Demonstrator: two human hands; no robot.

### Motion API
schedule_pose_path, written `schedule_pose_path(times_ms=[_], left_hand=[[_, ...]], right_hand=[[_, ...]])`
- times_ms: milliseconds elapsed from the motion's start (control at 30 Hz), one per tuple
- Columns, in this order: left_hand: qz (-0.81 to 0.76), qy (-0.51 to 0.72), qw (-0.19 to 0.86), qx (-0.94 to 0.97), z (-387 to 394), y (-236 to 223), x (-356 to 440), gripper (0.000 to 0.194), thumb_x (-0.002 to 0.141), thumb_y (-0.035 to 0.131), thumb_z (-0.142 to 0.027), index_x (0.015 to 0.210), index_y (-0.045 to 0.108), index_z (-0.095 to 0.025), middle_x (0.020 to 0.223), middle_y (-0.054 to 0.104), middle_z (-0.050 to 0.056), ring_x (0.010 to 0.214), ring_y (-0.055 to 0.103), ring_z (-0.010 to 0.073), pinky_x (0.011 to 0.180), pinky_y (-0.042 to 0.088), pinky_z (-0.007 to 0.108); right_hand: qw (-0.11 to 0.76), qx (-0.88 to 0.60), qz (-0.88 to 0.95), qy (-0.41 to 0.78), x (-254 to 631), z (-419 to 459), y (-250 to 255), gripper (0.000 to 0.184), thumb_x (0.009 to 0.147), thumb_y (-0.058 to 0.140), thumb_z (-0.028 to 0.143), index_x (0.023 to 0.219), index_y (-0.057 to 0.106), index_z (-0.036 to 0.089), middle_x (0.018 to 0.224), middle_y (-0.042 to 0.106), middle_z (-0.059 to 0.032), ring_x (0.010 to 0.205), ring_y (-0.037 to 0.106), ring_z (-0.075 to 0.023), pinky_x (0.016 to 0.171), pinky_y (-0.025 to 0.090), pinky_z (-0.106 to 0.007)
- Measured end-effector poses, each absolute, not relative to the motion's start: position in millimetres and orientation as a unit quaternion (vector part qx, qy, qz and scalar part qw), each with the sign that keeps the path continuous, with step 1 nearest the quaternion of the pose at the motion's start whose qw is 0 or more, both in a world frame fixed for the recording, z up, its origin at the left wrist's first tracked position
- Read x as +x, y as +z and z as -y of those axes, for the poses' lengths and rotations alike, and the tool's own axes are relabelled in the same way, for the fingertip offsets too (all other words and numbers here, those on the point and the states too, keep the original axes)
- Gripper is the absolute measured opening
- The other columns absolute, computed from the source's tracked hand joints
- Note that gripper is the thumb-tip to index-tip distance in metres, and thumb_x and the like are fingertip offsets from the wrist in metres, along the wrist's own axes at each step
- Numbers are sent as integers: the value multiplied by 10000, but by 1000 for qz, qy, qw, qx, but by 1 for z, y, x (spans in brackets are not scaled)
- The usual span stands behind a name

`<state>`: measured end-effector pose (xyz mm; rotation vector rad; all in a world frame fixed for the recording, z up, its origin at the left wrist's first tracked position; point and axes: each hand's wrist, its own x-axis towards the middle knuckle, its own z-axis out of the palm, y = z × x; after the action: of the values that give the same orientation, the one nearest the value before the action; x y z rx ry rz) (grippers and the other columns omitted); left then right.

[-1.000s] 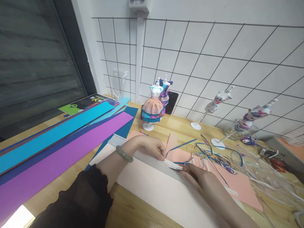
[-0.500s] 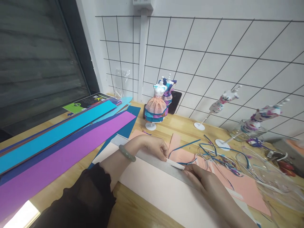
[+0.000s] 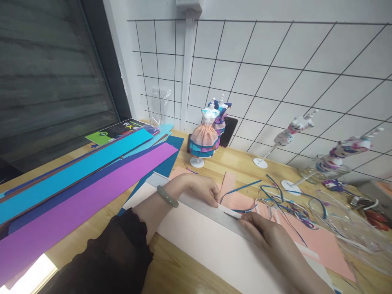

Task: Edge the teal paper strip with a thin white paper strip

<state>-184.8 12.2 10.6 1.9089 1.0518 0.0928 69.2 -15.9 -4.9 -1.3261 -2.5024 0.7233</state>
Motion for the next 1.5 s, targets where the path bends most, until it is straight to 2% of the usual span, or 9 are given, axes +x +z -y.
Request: schedule_pose_path(times_ms=[200,500,700,900,1067,1500], left_hand=[[-438,37,446,780,-10,13,-184,171,710,591,-314,840,655,-224,822,638,-42,773,568,123,576,375,193],[-439,34,434,786,-9,15,-184,180,701,586,-321,839,654,-228,848,635,-49,785,560,121,570,371,192],[-436,21,444,782,-9,19,-187,185,698,583,-337,841,640,-234,823,630,-51,774,564,124,567,381,195],[-477,-36,436,762,-11,23,-200,232,658,608,-391,828,621,-235,813,631,-40,744,569,145,553,398,224],[-479,-28,432,764,-13,19,-204,228,664,599,-411,803,616,-232,801,621,-43,754,565,146,561,399,228],[-480,-34,430,764,-11,22,-205,231,678,597,-399,843,623,-239,829,630,-45,746,557,135,527,374,207]], right_hand=[[126,-447,849,250,68,18,-7,353,859,358,525,733,547,256,654,645,27,623,596,-155,553,417,-226],[92,-456,850,248,73,15,-9,329,859,345,519,802,551,269,699,659,16,662,611,-184,597,425,-260],[86,-451,855,242,67,16,-6,301,861,346,484,803,548,268,668,652,19,638,601,-178,560,420,-252],[39,-438,862,251,51,15,5,295,877,340,471,846,559,276,807,684,17,738,621,-178,637,431,-256],[20,-442,862,248,43,13,8,312,883,323,477,843,555,273,740,668,26,694,611,-169,604,412,-254],[40,-428,866,257,38,14,6,329,881,325,479,814,554,252,679,656,2,648,605,-180,569,401,-258]])
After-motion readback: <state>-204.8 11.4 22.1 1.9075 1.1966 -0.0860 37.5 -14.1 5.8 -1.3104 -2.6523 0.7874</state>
